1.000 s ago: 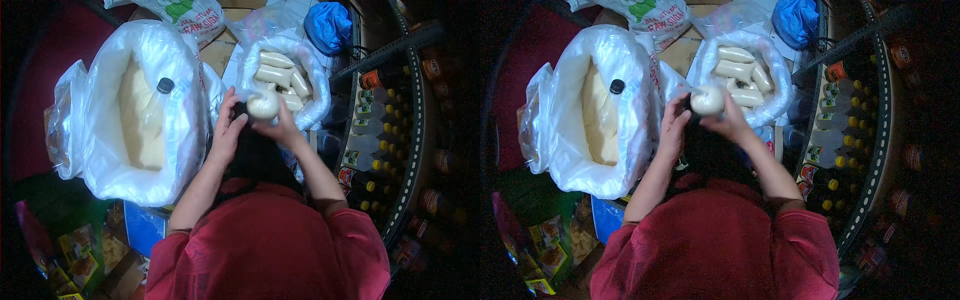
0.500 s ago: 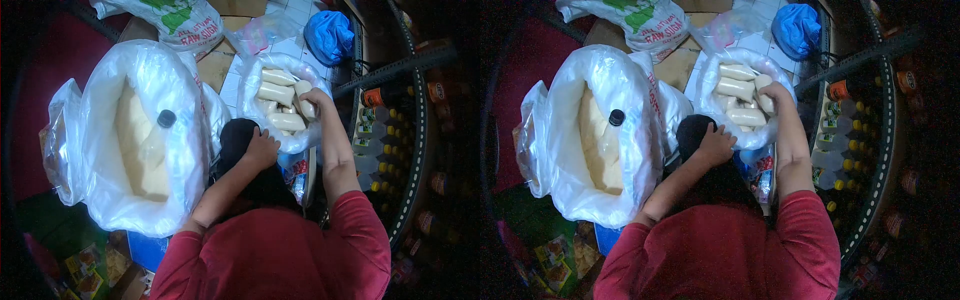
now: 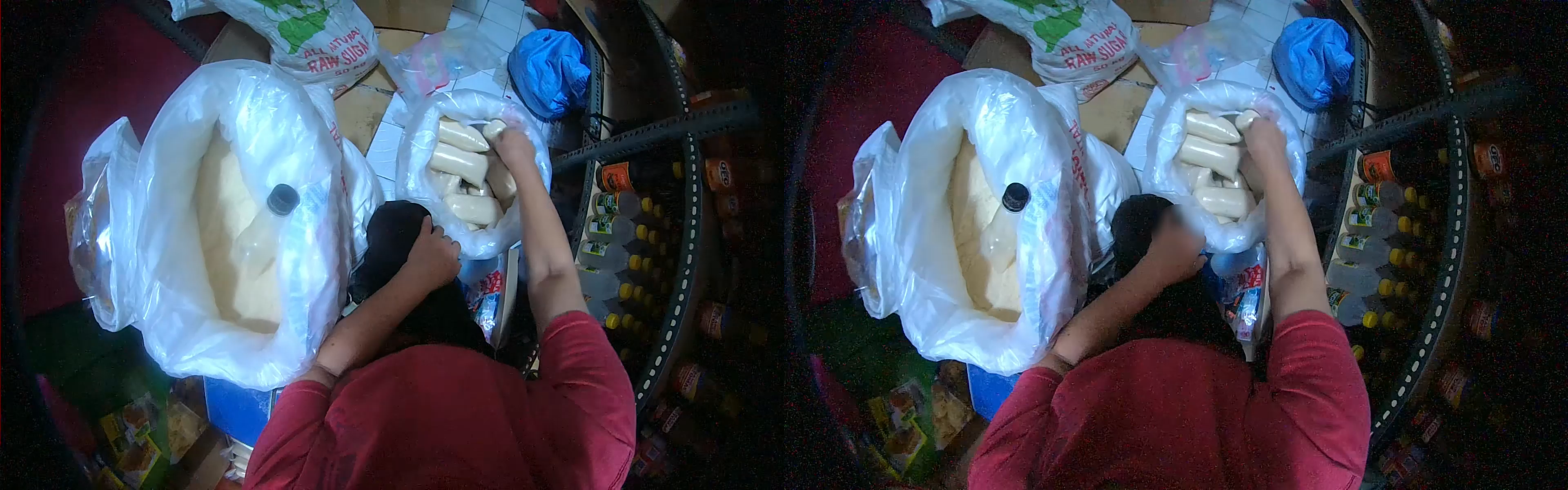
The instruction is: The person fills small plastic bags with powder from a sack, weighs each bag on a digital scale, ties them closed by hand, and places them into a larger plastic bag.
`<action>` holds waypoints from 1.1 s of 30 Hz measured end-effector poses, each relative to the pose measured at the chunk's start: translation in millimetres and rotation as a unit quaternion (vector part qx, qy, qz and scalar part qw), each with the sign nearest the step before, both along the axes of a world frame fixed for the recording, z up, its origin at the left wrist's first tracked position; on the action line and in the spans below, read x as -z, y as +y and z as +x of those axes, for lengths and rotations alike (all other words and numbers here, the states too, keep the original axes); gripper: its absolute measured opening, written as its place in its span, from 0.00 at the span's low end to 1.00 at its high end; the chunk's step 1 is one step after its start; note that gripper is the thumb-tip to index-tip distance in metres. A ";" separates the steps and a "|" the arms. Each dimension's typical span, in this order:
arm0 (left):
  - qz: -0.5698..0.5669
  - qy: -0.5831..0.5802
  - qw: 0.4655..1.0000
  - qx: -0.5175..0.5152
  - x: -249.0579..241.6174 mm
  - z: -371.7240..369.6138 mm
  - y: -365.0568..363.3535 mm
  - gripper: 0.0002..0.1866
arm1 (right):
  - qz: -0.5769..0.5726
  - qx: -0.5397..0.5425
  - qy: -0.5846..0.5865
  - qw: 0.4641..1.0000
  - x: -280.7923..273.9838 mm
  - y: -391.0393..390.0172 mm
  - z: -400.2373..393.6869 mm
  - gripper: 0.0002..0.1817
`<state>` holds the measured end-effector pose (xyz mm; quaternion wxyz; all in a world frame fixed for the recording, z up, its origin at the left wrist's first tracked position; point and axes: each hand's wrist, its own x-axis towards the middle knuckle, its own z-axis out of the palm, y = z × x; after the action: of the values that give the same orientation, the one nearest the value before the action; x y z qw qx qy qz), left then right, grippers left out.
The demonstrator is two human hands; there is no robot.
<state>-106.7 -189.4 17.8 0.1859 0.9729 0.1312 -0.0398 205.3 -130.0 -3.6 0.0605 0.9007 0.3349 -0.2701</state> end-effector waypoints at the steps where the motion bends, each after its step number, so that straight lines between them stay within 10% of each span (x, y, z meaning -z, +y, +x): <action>1: 0.001 -0.016 1.000 0.001 0.3 -1.9 -0.4 0.15 | 0.002 -0.004 0.000 1.000 -14.5 -2.9 -4.3 0.35; 3: 0.002 -0.031 1.000 0.000 0.7 -6.0 -3.5 0.16 | 0.250 0.033 -0.191 0.949 -31.1 -22.5 -7.2 0.39; 9: 0.010 -0.034 0.999 -0.008 -2.8 -4.5 -1.5 0.16 | 0.213 0.139 -0.198 0.947 -8.6 -6.6 32.2 0.51; 13: -0.007 -0.029 1.000 -0.007 -1.9 -2.2 0.2 0.16 | 0.142 0.095 -0.046 0.984 14.6 22.9 41.1 0.36; 17: -0.033 -0.036 0.999 -0.014 -4.6 -2.8 0.5 0.16 | 0.174 -0.005 -0.135 0.975 8.2 18.9 53.0 0.22; 22: -0.012 -0.063 0.997 -0.031 0.3 -4.8 1.2 0.13 | 0.276 0.230 -0.154 0.920 26.4 24.1 65.5 0.22; 29: -0.009 -0.119 0.992 -0.036 -5.2 -12.1 -3.1 0.12 | 0.341 0.002 -0.080 0.937 47.4 29.6 89.7 0.27; 33: -0.149 -0.106 0.983 -0.019 -36.3 -26.5 -18.0 0.22 | 0.470 -0.095 -0.123 0.869 -64.4 50.2 59.4 0.29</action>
<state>-133.2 -207.5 54.1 0.3426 0.9304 0.1214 0.0482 264.7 -79.8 60.8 -0.3039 0.8122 0.4964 0.0396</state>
